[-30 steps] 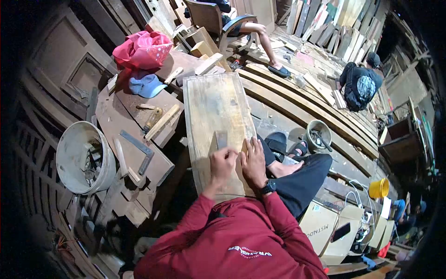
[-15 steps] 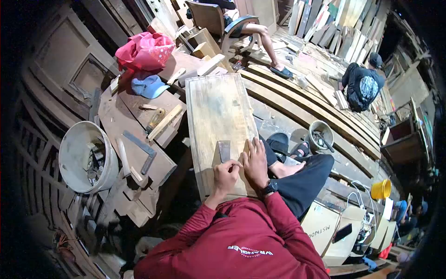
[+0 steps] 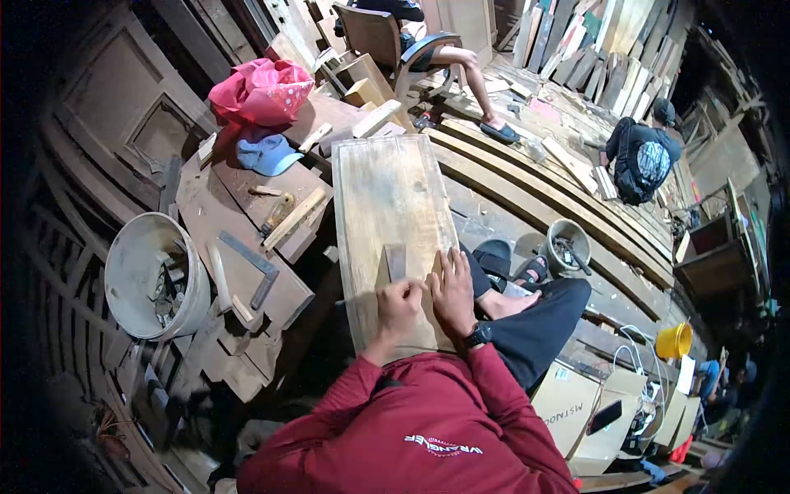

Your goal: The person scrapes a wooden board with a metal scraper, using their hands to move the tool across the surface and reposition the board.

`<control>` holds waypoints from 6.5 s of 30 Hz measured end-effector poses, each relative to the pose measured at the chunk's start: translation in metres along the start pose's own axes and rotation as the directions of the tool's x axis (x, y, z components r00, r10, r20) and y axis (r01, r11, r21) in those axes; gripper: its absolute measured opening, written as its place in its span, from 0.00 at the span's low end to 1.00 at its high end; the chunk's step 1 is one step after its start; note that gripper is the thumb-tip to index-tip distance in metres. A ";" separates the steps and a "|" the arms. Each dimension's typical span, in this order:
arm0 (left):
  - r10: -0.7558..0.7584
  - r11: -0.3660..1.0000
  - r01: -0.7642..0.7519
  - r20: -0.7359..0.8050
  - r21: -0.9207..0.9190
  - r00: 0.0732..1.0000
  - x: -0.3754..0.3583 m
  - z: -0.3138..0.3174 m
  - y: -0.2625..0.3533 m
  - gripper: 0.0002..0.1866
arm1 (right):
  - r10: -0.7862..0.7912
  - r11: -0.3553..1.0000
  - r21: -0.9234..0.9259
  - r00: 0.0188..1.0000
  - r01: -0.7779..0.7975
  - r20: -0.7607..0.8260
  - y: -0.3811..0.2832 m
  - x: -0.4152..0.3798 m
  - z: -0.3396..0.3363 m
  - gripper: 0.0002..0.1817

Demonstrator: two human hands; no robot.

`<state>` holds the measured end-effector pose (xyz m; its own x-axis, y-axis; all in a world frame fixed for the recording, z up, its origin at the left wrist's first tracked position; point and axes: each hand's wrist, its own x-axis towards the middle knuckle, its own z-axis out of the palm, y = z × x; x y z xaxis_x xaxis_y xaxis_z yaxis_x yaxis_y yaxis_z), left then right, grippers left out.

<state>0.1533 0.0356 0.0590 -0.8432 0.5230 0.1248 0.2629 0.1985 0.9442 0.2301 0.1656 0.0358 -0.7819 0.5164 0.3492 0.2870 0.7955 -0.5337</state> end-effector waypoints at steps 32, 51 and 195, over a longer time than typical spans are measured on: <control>0.013 1.000 -0.015 -0.074 -0.021 0.997 0.014 0.004 0.017 0.10 | -0.046 0.996 -0.072 0.999 0.045 -0.024 0.007 -0.001 0.008 0.29; -0.108 0.992 0.106 0.038 0.063 0.993 -0.022 -0.018 0.021 0.09 | -0.058 0.993 -0.101 0.998 0.058 0.007 0.011 0.001 0.010 0.31; -0.055 0.998 0.055 0.057 -0.004 0.997 -0.008 -0.006 0.018 0.10 | -0.014 0.999 -0.043 1.000 0.014 -0.001 0.004 -0.001 0.001 0.30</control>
<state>0.1622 0.0304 0.0768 -0.8280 0.5581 0.0553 0.2141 0.2234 0.9509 0.2314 0.1683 0.0331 -0.7850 0.5059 0.3575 0.2998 0.8153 -0.4954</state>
